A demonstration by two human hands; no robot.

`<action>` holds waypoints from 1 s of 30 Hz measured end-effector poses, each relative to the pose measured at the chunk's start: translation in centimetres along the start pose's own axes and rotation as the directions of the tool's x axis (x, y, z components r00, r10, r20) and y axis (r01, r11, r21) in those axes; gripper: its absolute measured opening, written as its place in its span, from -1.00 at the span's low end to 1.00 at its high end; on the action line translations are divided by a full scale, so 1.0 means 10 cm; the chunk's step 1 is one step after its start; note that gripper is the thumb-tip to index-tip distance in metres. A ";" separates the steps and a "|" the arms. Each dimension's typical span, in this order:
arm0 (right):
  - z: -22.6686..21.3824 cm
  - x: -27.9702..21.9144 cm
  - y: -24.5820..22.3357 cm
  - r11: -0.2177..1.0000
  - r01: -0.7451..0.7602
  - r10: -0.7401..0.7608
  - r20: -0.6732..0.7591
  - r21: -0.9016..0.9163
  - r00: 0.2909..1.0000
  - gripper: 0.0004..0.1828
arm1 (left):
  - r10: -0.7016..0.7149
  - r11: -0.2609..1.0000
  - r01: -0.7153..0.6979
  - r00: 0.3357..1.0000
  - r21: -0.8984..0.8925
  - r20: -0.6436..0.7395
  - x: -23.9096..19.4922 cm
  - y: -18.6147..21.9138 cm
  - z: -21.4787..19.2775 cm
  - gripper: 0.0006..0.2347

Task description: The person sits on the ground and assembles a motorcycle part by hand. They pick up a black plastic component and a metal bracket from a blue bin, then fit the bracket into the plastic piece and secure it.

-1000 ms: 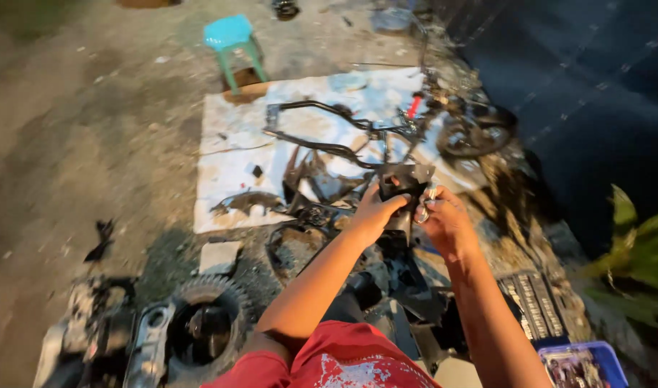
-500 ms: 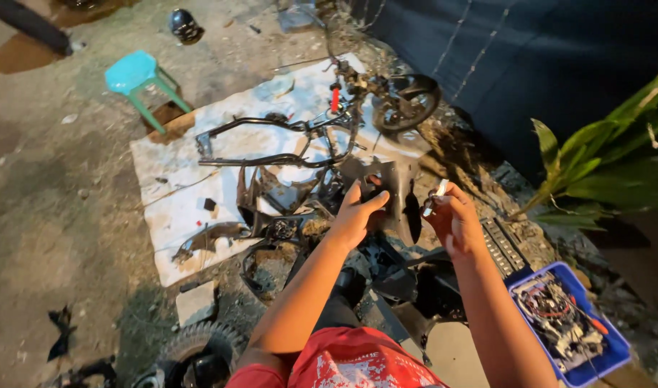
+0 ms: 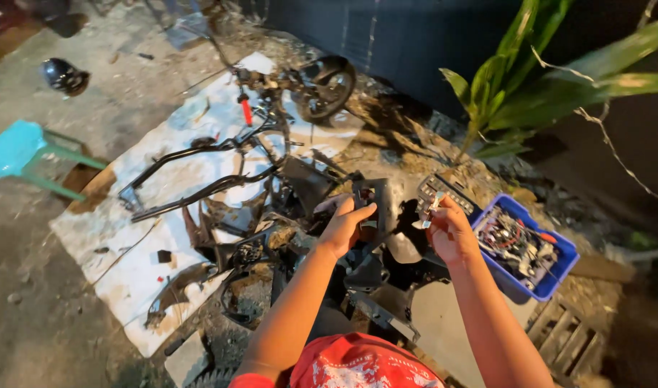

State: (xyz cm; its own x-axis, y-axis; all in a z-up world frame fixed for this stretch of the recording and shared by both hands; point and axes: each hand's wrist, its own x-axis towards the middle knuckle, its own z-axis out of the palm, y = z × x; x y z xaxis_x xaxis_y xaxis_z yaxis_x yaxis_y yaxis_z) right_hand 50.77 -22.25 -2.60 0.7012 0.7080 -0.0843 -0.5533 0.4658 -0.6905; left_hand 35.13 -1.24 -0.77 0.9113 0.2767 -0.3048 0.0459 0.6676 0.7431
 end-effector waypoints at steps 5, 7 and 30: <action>-0.21 -0.27 -0.02 0.998 0.048 -0.052 -0.107 -0.040 0.993 -0.78 | -0.086 0.994 0.092 0.992 -0.059 0.092 0.13 -0.20 0.02 -0.69; -0.24 -0.34 -0.02 0.997 0.068 -0.073 -0.148 -0.035 0.986 -0.75 | -0.119 0.969 0.149 0.980 -0.196 0.159 0.26 -0.37 -0.11 -0.71; -0.19 -1.34 0.38 0.955 0.193 -0.148 -0.202 0.227 0.968 -0.77 | -0.204 0.926 0.265 0.951 -0.271 0.234 0.04 -1.07 -0.22 -0.76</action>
State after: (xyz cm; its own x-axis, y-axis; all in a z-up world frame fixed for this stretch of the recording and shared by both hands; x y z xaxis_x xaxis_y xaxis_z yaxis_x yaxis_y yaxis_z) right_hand 40.13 -30.92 -5.46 0.8514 0.5096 -0.1244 -0.4949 0.7017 -0.5124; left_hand 34.14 -6.71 -10.17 0.9528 -0.0349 -0.3015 0.1733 0.8782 0.4458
